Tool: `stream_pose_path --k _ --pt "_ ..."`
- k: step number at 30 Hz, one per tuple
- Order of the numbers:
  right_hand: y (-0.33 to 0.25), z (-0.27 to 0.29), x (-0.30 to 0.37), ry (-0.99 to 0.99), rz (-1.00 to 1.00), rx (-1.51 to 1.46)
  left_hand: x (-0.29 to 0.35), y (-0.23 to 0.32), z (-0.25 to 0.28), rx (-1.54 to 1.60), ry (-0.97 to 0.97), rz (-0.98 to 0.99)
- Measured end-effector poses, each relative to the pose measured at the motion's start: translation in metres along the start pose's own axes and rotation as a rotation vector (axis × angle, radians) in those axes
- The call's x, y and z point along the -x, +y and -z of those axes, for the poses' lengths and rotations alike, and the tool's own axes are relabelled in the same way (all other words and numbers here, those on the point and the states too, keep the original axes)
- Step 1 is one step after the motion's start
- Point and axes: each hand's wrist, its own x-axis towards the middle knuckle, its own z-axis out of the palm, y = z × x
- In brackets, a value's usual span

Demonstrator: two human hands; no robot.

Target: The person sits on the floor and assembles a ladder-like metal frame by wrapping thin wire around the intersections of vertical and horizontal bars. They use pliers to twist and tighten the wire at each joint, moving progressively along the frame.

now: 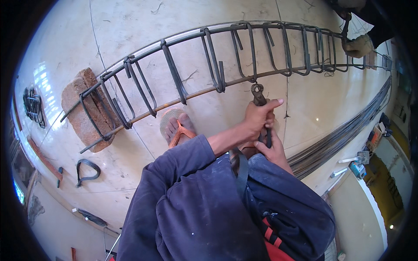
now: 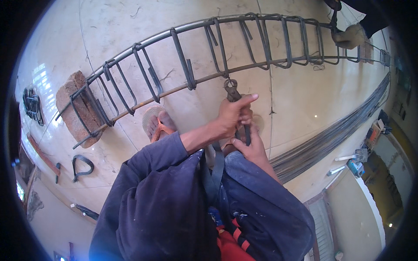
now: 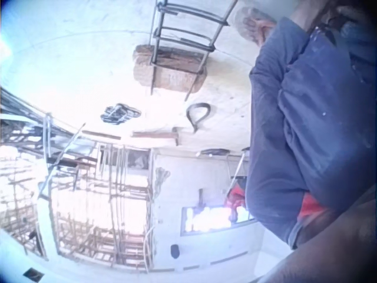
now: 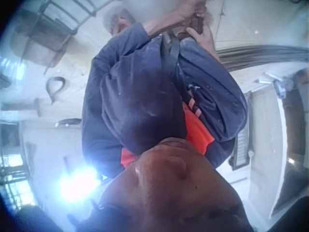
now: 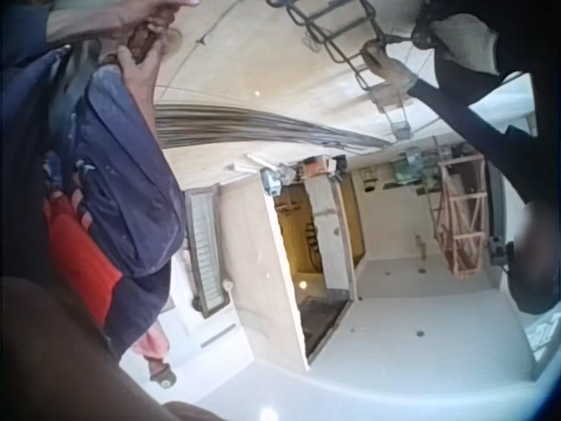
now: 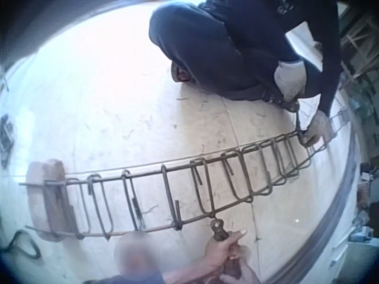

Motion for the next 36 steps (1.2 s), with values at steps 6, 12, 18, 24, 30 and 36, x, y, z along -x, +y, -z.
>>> stream_pose_path --k 6,12,18,24,30,36 --pt "-0.012 0.002 0.003 0.193 0.214 0.527 0.000 -0.010 -0.029 -0.315 0.507 -0.232" --pt "0.036 0.012 -0.008 -0.674 -0.323 -0.923 0.020 0.003 -0.012 -0.237 0.197 -0.291" --pt "0.010 0.019 -0.003 -0.606 -0.257 -0.839 0.008 0.008 -0.005 -0.004 -0.052 -0.043" --pt "-0.005 0.010 0.012 0.193 0.243 0.446 -0.012 -0.010 -0.036 -0.207 0.468 -0.281" --pt "0.065 0.025 0.002 -0.187 -0.010 -0.267 0.009 -0.005 -0.023 -0.439 0.523 -0.352" --pt "0.052 0.033 -0.009 -0.828 -0.544 -1.405 0.017 0.003 -0.033 -0.005 0.178 -0.081"
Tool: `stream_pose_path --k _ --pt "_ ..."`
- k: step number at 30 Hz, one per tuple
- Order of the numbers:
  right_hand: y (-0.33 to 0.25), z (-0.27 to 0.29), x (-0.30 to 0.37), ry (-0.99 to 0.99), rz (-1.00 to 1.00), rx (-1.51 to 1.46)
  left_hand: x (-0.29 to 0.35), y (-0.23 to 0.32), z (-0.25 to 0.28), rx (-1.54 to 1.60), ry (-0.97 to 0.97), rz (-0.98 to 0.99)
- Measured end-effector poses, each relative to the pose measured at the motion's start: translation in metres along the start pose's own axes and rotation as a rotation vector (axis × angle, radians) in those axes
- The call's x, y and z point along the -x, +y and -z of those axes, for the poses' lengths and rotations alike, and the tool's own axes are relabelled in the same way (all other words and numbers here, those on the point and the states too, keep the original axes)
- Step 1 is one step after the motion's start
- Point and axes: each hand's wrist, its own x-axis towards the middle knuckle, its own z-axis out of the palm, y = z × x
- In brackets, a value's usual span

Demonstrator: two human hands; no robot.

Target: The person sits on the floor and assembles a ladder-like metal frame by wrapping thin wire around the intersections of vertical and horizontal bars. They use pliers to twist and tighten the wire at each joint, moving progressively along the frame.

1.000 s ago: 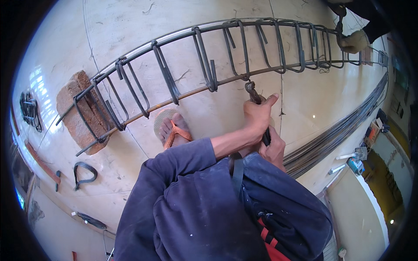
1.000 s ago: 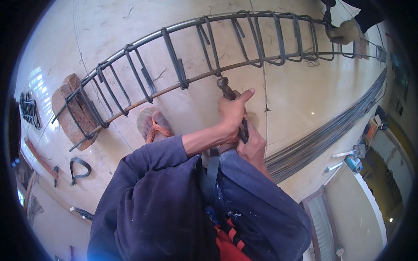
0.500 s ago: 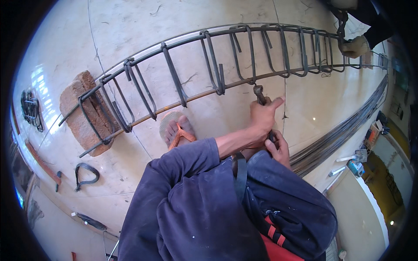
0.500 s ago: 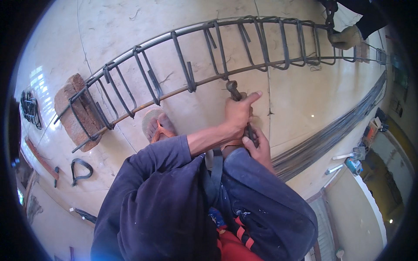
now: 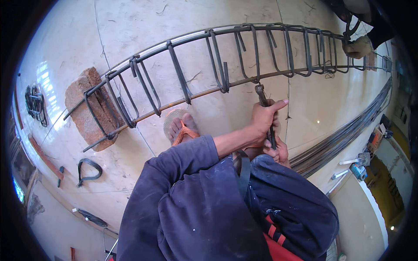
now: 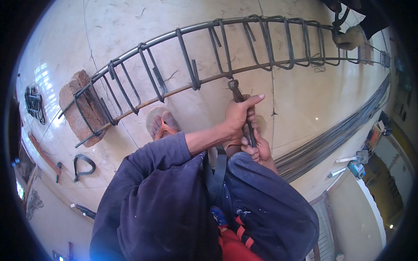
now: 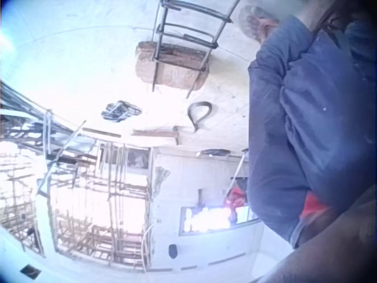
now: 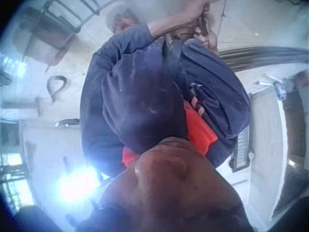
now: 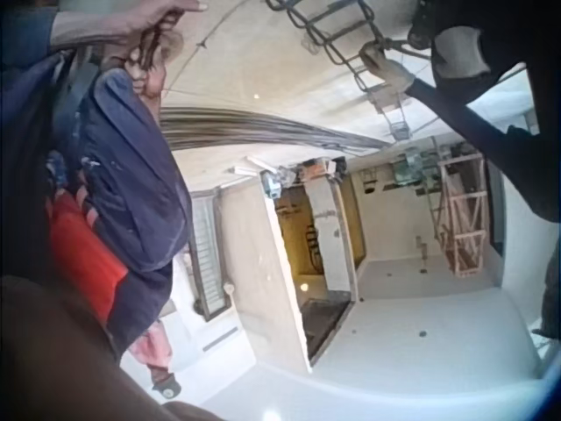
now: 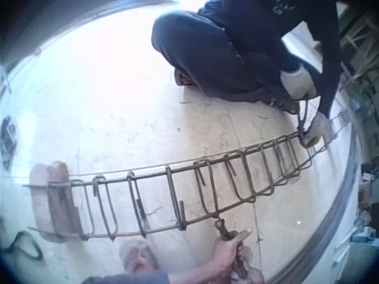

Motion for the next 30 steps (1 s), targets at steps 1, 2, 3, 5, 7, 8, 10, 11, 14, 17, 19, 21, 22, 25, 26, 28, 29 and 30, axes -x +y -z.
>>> stream_pose_path --k 1,2,3,5,7,8,10,11,14,17,19,21,22,25,26,28,29,30 --pt "-0.005 -0.001 -0.005 0.027 -0.025 0.045 -0.010 -0.002 0.013 -0.038 -0.014 -0.022" --pt "-0.012 -0.009 -0.003 0.146 -0.052 0.187 -0.019 -0.006 0.022 -0.078 -0.028 -0.042" --pt "-0.010 -0.021 -0.003 0.287 0.076 0.402 -0.022 -0.009 0.022 -0.085 0.027 -0.069" --pt "0.005 -0.042 -0.003 0.586 0.368 0.815 -0.023 -0.017 0.016 -0.120 0.114 -0.097" --pt "0.015 -0.053 -0.009 0.799 0.597 1.494 -0.021 -0.015 0.005 -0.210 0.290 -0.193" --pt "0.018 -0.055 -0.009 0.837 0.631 1.591 -0.020 -0.015 0.000 -0.254 0.372 -0.236" --pt "0.022 -0.052 -0.005 0.835 0.617 1.457 -0.022 -0.017 -0.002 -0.285 0.324 -0.224" --pt "0.018 -0.044 -0.002 0.737 0.518 1.194 -0.019 -0.011 -0.002 -0.299 0.320 -0.232" --pt "0.002 -0.027 0.005 0.205 0.157 0.253 0.004 -0.001 0.000 -0.348 0.328 -0.140" --pt "0.006 -0.004 -0.006 -0.070 0.012 -0.090 -0.008 -0.007 0.016 -0.180 0.101 -0.225" --pt "0.009 -0.006 -0.004 -0.025 0.064 -0.048 -0.011 -0.004 0.018 -0.154 -0.019 -0.108" --pt "0.006 -0.013 -0.001 0.194 0.171 0.187 -0.014 -0.003 0.017 -0.165 -0.057 -0.036" --pt "0.008 -0.021 -0.003 0.341 0.264 0.385 -0.015 -0.004 0.018 -0.170 -0.042 -0.055" --pt "0.016 -0.043 -0.010 0.647 0.580 1.234 -0.029 -0.017 0.021 -0.268 0.088 -0.172" --pt "0.017 -0.050 -0.012 0.716 0.658 1.495 -0.035 -0.020 0.020 -0.309 0.150 -0.223" --pt "0.020 -0.055 -0.014 0.773 0.757 1.706 -0.033 -0.022 0.008 -0.372 0.271 -0.251" --pt "0.021 -0.048 -0.011 0.771 0.766 1.656 -0.029 -0.022 0.008 -0.398 0.341 -0.271" --pt "0.024 -0.037 -0.010 0.772 0.777 1.584 -0.019 -0.017 0.012 -0.406 0.314 -0.206"
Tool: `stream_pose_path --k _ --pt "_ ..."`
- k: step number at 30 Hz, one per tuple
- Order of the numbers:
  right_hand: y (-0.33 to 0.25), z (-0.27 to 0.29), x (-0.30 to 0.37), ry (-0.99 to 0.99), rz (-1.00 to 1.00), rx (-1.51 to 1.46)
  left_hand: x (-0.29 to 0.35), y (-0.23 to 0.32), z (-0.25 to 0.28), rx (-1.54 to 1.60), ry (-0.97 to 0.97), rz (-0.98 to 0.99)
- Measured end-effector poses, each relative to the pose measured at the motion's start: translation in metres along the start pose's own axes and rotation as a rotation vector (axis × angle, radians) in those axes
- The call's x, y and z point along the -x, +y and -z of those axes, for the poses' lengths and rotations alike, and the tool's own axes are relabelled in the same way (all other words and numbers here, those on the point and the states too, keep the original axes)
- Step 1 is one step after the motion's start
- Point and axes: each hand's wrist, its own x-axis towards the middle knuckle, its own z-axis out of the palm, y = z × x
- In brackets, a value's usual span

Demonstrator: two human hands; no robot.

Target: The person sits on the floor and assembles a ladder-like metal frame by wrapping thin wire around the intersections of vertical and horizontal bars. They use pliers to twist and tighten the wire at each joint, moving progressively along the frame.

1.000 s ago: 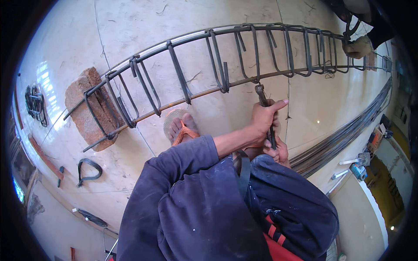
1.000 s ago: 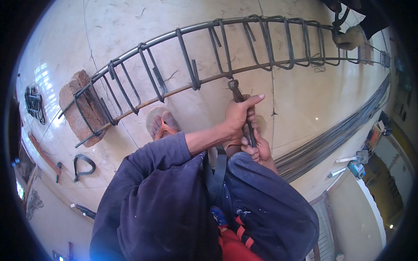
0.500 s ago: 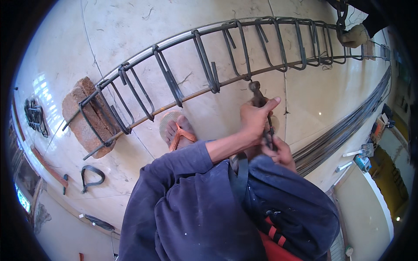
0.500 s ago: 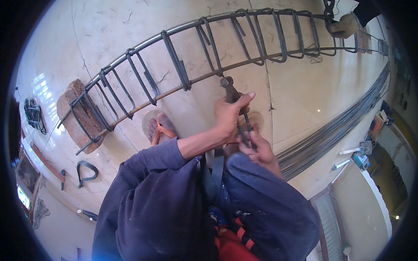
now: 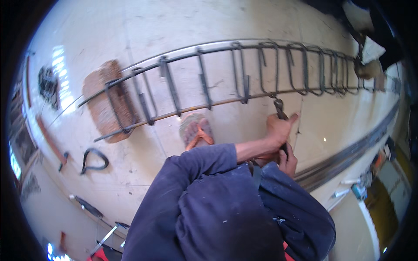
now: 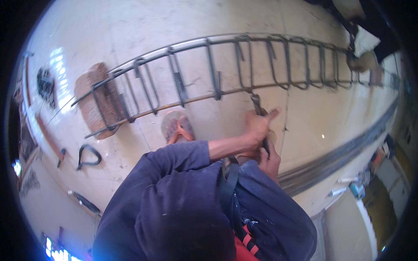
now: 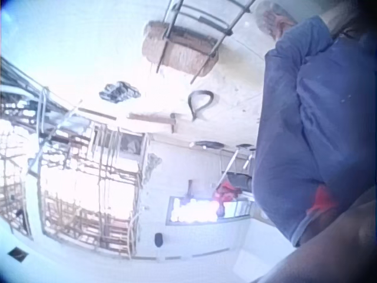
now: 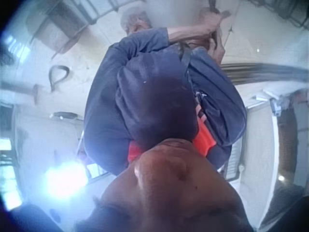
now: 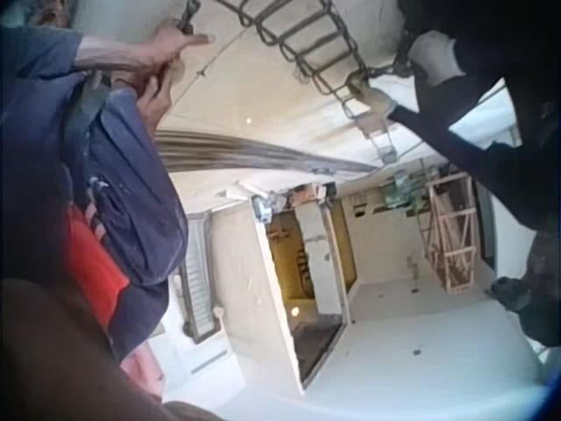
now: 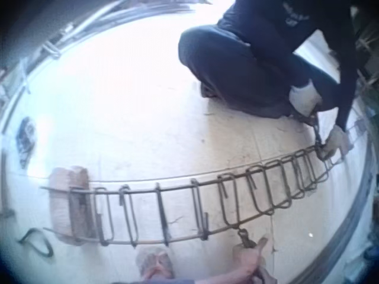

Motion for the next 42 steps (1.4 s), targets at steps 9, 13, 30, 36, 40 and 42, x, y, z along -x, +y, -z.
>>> stream_pose_path --k 9,13,30,36,40,42 --pt "0.050 0.014 -0.007 -0.686 -0.683 -1.307 -0.011 0.006 0.013 0.208 -0.295 0.075" --pt "-0.003 -0.014 -0.005 -0.099 -0.254 -0.607 -0.009 0.004 0.012 0.192 -0.216 0.038" --pt "0.002 0.018 -0.012 -0.564 -0.722 -1.268 0.000 -0.003 0.005 0.249 -0.213 0.129" --pt "-0.026 0.000 -0.008 -0.035 -0.069 0.090 0.001 0.005 -0.005 -0.026 0.022 -0.042" --pt "0.021 0.021 -0.012 -0.360 -0.483 -0.479 0.024 0.031 0.009 -0.005 -0.003 0.034" --pt "0.041 0.011 -0.015 -0.703 -0.688 -1.322 0.027 0.020 0.004 0.099 -0.041 -0.135"
